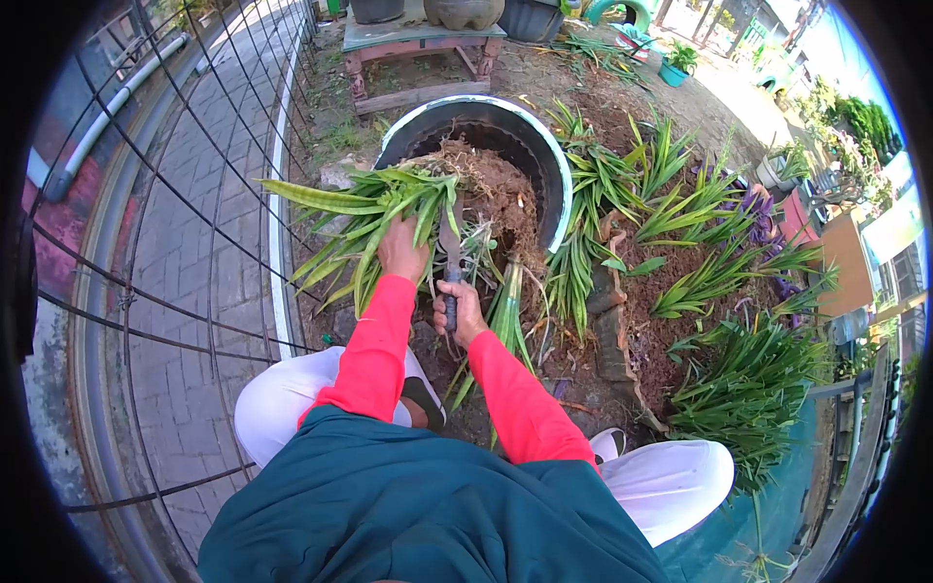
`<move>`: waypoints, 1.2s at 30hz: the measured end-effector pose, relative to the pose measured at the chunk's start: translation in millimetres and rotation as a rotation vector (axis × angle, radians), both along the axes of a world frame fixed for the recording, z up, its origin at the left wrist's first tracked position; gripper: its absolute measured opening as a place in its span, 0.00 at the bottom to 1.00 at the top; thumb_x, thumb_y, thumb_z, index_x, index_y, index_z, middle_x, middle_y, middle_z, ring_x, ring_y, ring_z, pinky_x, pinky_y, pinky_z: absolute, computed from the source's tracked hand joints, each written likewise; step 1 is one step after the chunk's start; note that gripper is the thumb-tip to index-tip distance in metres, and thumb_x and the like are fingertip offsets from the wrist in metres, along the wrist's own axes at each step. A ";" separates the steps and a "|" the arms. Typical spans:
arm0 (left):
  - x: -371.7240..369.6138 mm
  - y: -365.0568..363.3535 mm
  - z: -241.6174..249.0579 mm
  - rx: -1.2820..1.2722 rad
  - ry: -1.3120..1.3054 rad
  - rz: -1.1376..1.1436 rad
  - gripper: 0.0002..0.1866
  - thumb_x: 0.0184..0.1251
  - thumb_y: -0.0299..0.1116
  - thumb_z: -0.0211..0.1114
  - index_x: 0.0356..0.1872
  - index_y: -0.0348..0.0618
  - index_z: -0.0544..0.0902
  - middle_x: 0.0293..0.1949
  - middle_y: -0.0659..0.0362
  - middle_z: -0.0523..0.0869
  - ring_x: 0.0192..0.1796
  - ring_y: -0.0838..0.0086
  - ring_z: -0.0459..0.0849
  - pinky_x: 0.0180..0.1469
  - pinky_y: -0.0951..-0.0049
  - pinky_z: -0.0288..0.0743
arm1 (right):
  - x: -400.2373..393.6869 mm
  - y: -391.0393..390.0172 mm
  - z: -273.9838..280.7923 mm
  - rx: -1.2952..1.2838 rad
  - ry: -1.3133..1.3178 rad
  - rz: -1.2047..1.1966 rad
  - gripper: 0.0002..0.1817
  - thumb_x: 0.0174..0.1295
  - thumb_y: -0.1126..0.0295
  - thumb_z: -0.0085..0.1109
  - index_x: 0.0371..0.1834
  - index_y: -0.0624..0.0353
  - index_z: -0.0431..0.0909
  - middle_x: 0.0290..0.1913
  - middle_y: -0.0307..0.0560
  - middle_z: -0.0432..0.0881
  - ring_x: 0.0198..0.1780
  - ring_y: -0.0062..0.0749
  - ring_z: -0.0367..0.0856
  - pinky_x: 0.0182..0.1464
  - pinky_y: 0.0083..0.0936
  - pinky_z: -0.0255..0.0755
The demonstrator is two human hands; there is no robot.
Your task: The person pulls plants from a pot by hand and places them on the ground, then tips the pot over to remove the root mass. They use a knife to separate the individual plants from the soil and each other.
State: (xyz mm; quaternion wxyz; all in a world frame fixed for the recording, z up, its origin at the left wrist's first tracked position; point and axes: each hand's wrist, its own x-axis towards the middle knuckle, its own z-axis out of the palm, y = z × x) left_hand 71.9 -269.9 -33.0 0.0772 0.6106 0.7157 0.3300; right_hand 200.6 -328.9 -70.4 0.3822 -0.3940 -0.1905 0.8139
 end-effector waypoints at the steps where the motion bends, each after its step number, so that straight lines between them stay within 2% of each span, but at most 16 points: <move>1: -0.2 -1.7 -1.2 0.039 0.005 -0.001 0.14 0.44 0.24 0.61 0.37 0.39 0.79 0.48 0.45 0.75 0.42 0.46 0.78 0.44 0.52 0.71 | -0.6 2.5 -1.6 -0.007 0.015 -0.001 0.10 0.57 0.60 0.53 0.27 0.50 0.64 0.15 0.37 0.66 0.10 0.25 0.64 0.11 0.26 0.60; 6: 0.0 -7.5 -6.3 0.087 0.018 -0.015 0.17 0.41 0.23 0.67 0.36 0.37 0.74 0.45 0.44 0.75 0.40 0.47 0.79 0.43 0.53 0.73 | 32.6 -5.3 27.4 -0.037 0.030 0.054 0.08 0.56 0.61 0.51 0.32 0.51 0.67 0.17 0.35 0.66 0.11 0.21 0.63 0.11 0.22 0.58; 9: 7.7 -13.0 2.6 0.025 -0.067 0.042 0.16 0.51 0.27 0.64 0.43 0.38 0.74 0.52 0.49 0.72 0.43 0.49 0.79 0.43 0.53 0.73 | 52.3 -18.3 34.7 -0.053 0.141 0.069 0.07 0.58 0.62 0.50 0.31 0.52 0.66 0.17 0.35 0.65 0.10 0.21 0.62 0.11 0.22 0.57; 11: 6.7 -15.7 3.3 0.054 -0.094 0.030 0.18 0.52 0.28 0.65 0.45 0.40 0.74 0.53 0.50 0.73 0.44 0.49 0.79 0.43 0.53 0.72 | 56.8 -33.3 32.6 -0.040 0.570 0.109 0.08 0.59 0.62 0.48 0.33 0.53 0.68 0.17 0.34 0.63 0.10 0.20 0.60 0.11 0.21 0.56; 14: 11.1 -17.9 8.5 0.107 -0.111 0.002 0.20 0.53 0.30 0.66 0.48 0.42 0.74 0.56 0.51 0.71 0.44 0.49 0.79 0.45 0.54 0.72 | 67.1 -46.8 37.6 -0.087 0.558 0.107 0.09 0.59 0.61 0.48 0.35 0.55 0.69 0.17 0.33 0.61 0.10 0.20 0.59 0.11 0.21 0.55; 18: 22.2 -10.9 24.9 -0.002 0.013 -0.071 0.18 0.57 0.28 0.60 0.51 0.41 0.74 0.54 0.48 0.75 0.46 0.50 0.79 0.47 0.57 0.72 | 95.7 -61.1 45.4 -0.118 0.437 0.138 0.09 0.59 0.61 0.48 0.35 0.54 0.69 0.17 0.33 0.62 0.10 0.20 0.58 0.11 0.20 0.55; 20: 26.8 -4.3 30.5 0.370 -0.145 -0.094 0.17 0.60 0.28 0.57 0.51 0.40 0.74 0.50 0.44 0.78 0.44 0.48 0.79 0.47 0.57 0.72 | 106.1 -74.5 46.0 -0.117 0.406 0.127 0.09 0.58 0.61 0.49 0.34 0.54 0.68 0.17 0.34 0.64 0.09 0.20 0.60 0.10 0.21 0.55; 22: 31.0 -1.5 40.9 0.406 -0.259 -0.084 0.14 0.65 0.33 0.52 0.48 0.38 0.75 0.46 0.45 0.80 0.45 0.48 0.79 0.49 0.57 0.71 | 110.9 -90.7 56.4 -0.165 0.026 0.095 0.09 0.56 0.63 0.51 0.36 0.54 0.68 0.16 0.35 0.66 0.09 0.20 0.60 0.09 0.21 0.55; 24: 35.1 0.1 49.3 -0.128 -0.194 -0.077 0.18 0.68 0.42 0.49 0.43 0.38 0.78 0.42 0.46 0.82 0.45 0.48 0.79 0.48 0.56 0.71 | 113.0 -103.6 61.0 -0.057 -0.130 0.099 0.09 0.54 0.65 0.52 0.35 0.54 0.67 0.16 0.36 0.67 0.09 0.21 0.62 0.08 0.22 0.56; 25: 41.5 -0.3 48.9 -0.130 -0.215 -0.105 0.26 0.66 0.51 0.48 0.38 0.35 0.81 0.40 0.43 0.82 0.45 0.48 0.80 0.47 0.55 0.71 | 114.4 -110.3 66.4 -0.055 -0.147 0.086 0.09 0.54 0.66 0.53 0.34 0.54 0.66 0.16 0.36 0.66 0.09 0.22 0.63 0.08 0.22 0.56; 28: 61.5 0.0 48.6 -0.316 -0.126 -0.097 0.30 0.63 0.56 0.51 0.36 0.31 0.82 0.37 0.39 0.83 0.42 0.48 0.81 0.45 0.55 0.72 | 120.0 -124.0 73.4 -0.021 -0.190 0.065 0.09 0.53 0.67 0.53 0.34 0.55 0.65 0.15 0.37 0.65 0.09 0.23 0.64 0.08 0.22 0.57; 30: 66.1 9.1 39.7 -0.337 -0.141 -0.104 0.34 0.58 0.59 0.56 0.35 0.28 0.82 0.33 0.40 0.83 0.40 0.50 0.83 0.44 0.56 0.73 | 125.7 -135.4 79.9 0.049 -0.446 0.062 0.09 0.52 0.68 0.53 0.34 0.56 0.65 0.15 0.39 0.65 0.09 0.24 0.64 0.07 0.23 0.57; 32: 67.8 26.8 5.4 -0.527 -0.625 -0.340 0.31 0.54 0.57 0.62 0.32 0.30 0.83 0.31 0.47 0.85 0.38 0.57 0.84 0.44 0.61 0.74 | 139.6 -151.2 84.7 0.011 -0.510 0.053 0.10 0.51 0.70 0.53 0.34 0.57 0.65 0.15 0.40 0.65 0.09 0.26 0.65 0.07 0.24 0.57; 33: 68.7 6.7 35.0 -0.661 -0.849 -0.382 0.29 0.48 0.56 0.68 0.34 0.34 0.83 0.35 0.49 0.83 0.44 0.60 0.82 0.48 0.61 0.72 | 149.0 -162.0 84.2 -0.029 -0.547 0.045 0.10 0.51 0.70 0.53 0.34 0.57 0.65 0.15 0.40 0.66 0.09 0.27 0.65 0.07 0.24 0.57; 34: 74.6 5.8 21.9 -0.670 -0.960 -0.397 0.32 0.50 0.59 0.66 0.43 0.37 0.79 0.38 0.56 0.84 0.41 0.64 0.83 0.50 0.55 0.72 | 157.0 -173.0 83.3 -0.067 -0.585 0.035 0.10 0.50 0.70 0.54 0.34 0.57 0.65 0.15 0.40 0.66 0.09 0.28 0.65 0.07 0.25 0.57; 36: 90.4 -6.0 27.8 -0.731 -1.214 -0.327 0.35 0.49 0.61 0.66 0.50 0.42 0.76 0.42 0.57 0.83 0.41 0.60 0.82 0.53 0.49 0.69 | 170.2 -199.8 75.8 -0.099 -0.618 -0.029 0.10 0.50 0.71 0.54 0.33 0.57 0.65 0.15 0.41 0.66 0.08 0.28 0.64 0.07 0.25 0.57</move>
